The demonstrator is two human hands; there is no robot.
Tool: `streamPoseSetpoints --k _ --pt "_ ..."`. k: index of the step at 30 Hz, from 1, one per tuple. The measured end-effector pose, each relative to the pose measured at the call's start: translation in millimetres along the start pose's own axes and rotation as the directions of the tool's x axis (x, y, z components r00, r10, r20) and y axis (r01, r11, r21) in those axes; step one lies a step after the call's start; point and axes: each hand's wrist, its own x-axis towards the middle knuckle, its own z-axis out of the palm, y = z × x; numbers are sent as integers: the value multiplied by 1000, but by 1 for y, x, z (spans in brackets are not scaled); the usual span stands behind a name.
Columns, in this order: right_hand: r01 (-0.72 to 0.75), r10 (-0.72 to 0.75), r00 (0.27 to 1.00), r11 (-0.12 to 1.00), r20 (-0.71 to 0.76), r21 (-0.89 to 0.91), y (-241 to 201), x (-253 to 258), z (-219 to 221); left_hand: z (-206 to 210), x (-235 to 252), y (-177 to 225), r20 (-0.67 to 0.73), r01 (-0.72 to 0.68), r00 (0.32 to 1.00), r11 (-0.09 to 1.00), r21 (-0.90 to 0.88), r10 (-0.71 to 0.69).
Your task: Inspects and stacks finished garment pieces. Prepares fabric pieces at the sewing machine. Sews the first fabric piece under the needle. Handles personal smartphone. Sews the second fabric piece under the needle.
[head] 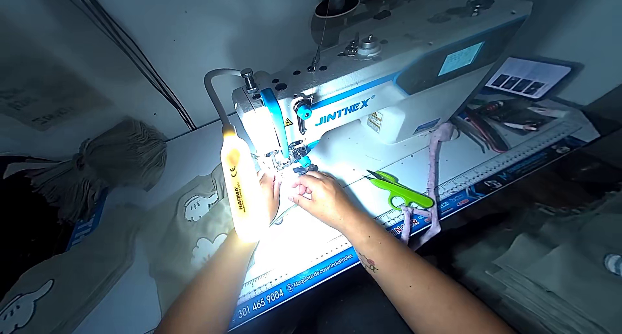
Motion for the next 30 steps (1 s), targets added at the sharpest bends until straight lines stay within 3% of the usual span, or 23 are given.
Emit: streamPoseSetpoints --k 7,12,16,18,21,24,28,30 --pt "76 -58 989 988 135 -135 -10 0 3 -1 -3 1 9 23 1000 999 27 -23" --pt "20 90 946 942 311 -336 -26 7 -4 -14 6 10 76 96 993 995 -18 -94" --pt "-3 171 900 922 401 -386 -33 15 -7 -24 14 15 93 164 983 983 -85 -156" --pt "-9 168 899 930 404 -366 -32 15 -7 -26 11 12 37 94 995 994 -56 -92" --pt "-18 185 887 929 423 -368 -33 16 -8 -26 -4 4 -53 -138 988 980 146 147" --pt "-18 186 890 927 416 -375 -31 17 -6 -24 -25 9 44 -262 965 945 194 259" --pt "-7 177 894 924 411 -383 -31 16 -5 -22 -42 2 299 -168 945 980 106 130" --pt "-12 178 895 926 409 -378 -29 14 -5 -21 -42 -3 340 -154 933 985 75 120"
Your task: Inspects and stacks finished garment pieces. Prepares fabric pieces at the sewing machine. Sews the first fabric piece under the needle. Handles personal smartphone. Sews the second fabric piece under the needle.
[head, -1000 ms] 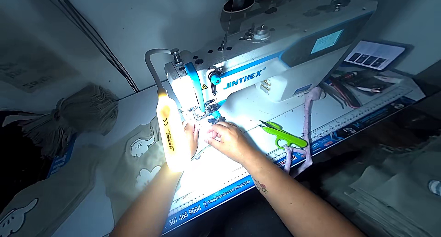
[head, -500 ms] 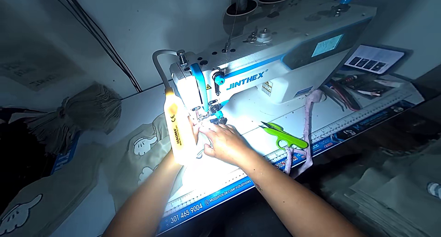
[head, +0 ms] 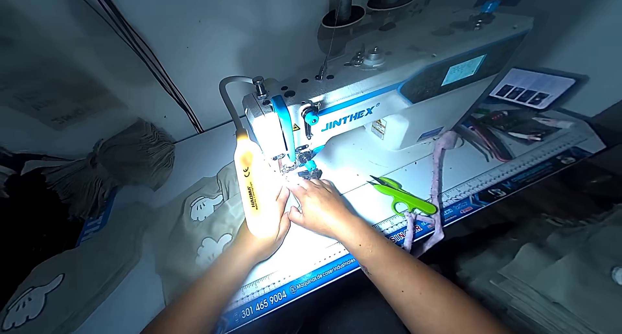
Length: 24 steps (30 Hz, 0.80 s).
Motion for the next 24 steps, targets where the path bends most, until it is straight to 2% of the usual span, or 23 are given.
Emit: streamPoseSetpoints --k 1,3,5,7,10,24 --pt "3 -2 999 1000 -34 26 1 -2 2 1 0 -2 3 -8 1000 1000 2 8" --pt "51 -28 978 993 -205 109 9 -4 10 4 1 -5 -9 -44 999 999 29 45" --pt "122 -32 907 974 -420 191 19 -3 19 4 4 -7 -4 -82 997 996 45 82" --pt "132 23 840 961 -543 245 26 -1 21 3 8 -6 16 -88 996 995 51 87" --pt "93 92 810 955 -579 283 29 0 19 3 11 -5 23 -80 997 995 58 79" --pt "89 137 775 943 -617 321 28 1 21 1 12 -7 39 -72 997 997 14 71"
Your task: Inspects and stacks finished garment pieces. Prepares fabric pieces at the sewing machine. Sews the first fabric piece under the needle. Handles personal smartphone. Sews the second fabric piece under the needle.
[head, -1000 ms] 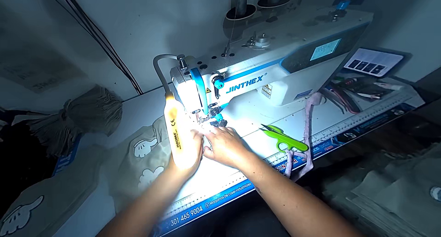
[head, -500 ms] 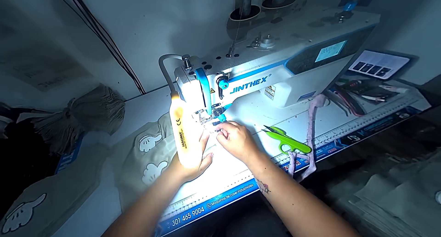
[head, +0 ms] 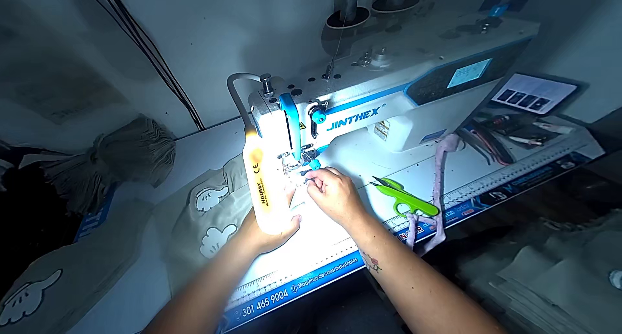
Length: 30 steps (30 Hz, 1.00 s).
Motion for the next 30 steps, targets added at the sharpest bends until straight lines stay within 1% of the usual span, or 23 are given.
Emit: streamPoseSetpoints --k 5,10,14,21,25,30 --pt "3 0 998 999 -70 44 1 2 2 0 0 0 -21 -19 1000 1000 12 19" --pt "6 4 993 996 -122 88 5 16 7 2 -1 -2 -30 -12 999 1000 6 12" --pt "-37 47 994 994 -95 104 5 23 8 0 0 -1 11 14 1000 1000 15 -14" --pt "-44 49 996 996 -69 76 4 21 8 4 -1 -4 -12 4 1000 999 38 -3" --pt "-15 21 995 998 -95 66 3 17 8 4 0 -6 -17 3 1000 999 32 -3" --pt "-59 61 993 998 -101 28 0 23 10 4 0 -8 -23 -5 1000 999 32 6"
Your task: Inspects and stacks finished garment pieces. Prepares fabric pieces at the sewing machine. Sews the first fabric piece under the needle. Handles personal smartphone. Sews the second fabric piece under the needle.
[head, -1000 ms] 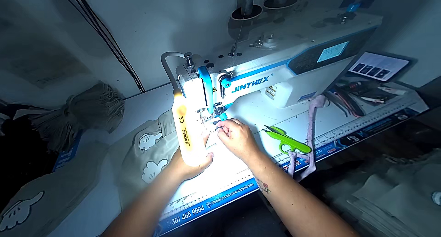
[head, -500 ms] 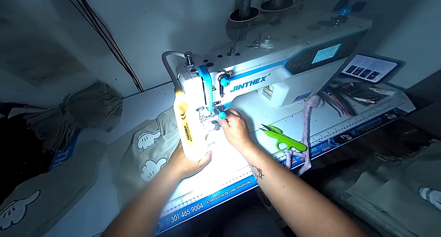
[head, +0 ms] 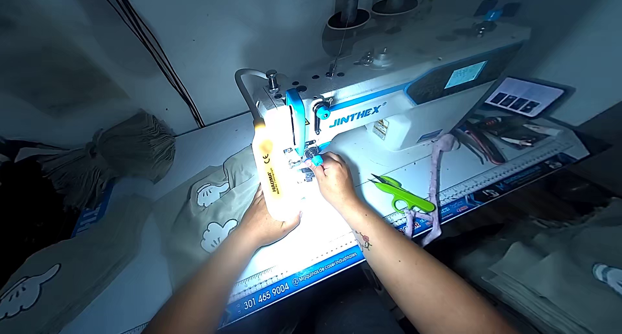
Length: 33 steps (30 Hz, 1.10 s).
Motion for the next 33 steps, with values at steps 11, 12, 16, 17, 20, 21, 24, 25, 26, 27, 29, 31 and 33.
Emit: streamPoseSetpoints --k 11,12,16,17,20,21,24,25,26,27,29,31,33 --pt "19 -21 999 999 41 39 6 -9 -8 0 -1 0 -7 -6 1000 1000 8 6" --pt "29 -32 998 999 58 44 7 -10 -9 -2 -1 1 -2 -6 1000 1000 19 6" --pt "103 -122 962 991 244 88 12 -17 -19 -2 -1 1 -6 -12 1000 1000 10 12" --pt "117 -141 941 989 309 93 12 -17 -22 -2 -1 0 -10 -13 1000 1000 10 13" --pt "146 -179 888 983 424 109 13 -16 -29 -3 -2 0 11 -8 1000 1000 15 8" --pt "153 -188 879 982 439 113 13 -15 -30 -3 -2 0 9 -7 1000 1000 13 7" --pt "188 -212 862 977 461 97 9 -15 -31 -2 -4 -1 -40 -27 999 1000 2 27" --pt "203 -220 858 975 464 87 8 -15 -30 -2 -6 -2 -66 -44 997 999 -6 44" --pt "211 -224 857 974 465 82 7 -15 -29 -2 -7 -2 -90 -65 994 998 -14 63" --pt "219 -230 856 973 462 77 6 -15 -29 -2 -8 -2 -114 -90 990 996 -22 87" --pt "246 -243 854 968 460 54 4 -16 -27 -4 -8 -2 -139 -121 983 992 -29 116" --pt "271 -247 847 962 470 17 2 -16 -25 -6 -8 -2 -136 -122 984 992 -28 117" --pt "285 -231 843 958 486 -40 1 -17 -23 -11 -5 0 -109 -94 990 995 -33 90"
